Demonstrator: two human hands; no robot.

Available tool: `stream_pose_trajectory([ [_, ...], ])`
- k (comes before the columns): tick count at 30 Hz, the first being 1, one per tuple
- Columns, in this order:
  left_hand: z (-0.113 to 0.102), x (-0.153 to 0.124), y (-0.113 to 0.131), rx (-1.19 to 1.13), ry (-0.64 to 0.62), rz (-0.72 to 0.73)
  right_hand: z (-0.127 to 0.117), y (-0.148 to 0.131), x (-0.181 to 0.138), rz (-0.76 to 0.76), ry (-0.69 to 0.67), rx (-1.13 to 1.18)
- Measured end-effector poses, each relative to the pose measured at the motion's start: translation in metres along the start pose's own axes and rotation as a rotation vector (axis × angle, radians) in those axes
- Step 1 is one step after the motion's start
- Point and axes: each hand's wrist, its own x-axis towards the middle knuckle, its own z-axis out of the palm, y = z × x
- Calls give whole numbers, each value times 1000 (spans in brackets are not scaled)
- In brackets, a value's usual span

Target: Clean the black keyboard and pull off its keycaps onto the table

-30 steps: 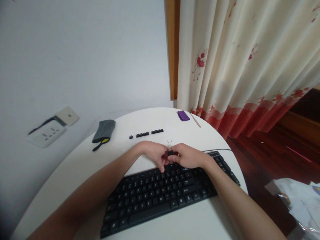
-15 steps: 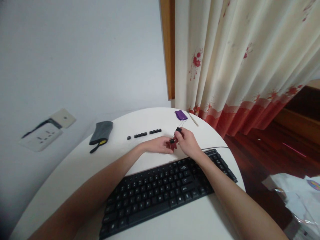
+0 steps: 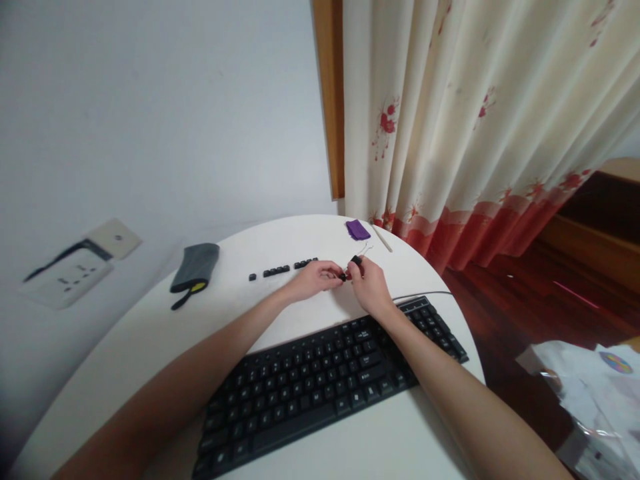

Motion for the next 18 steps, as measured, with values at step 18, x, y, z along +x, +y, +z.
stream_pose_trajectory([
  [18,10,-108,54,553,336,234,26,-50,-46,19,-167,355],
])
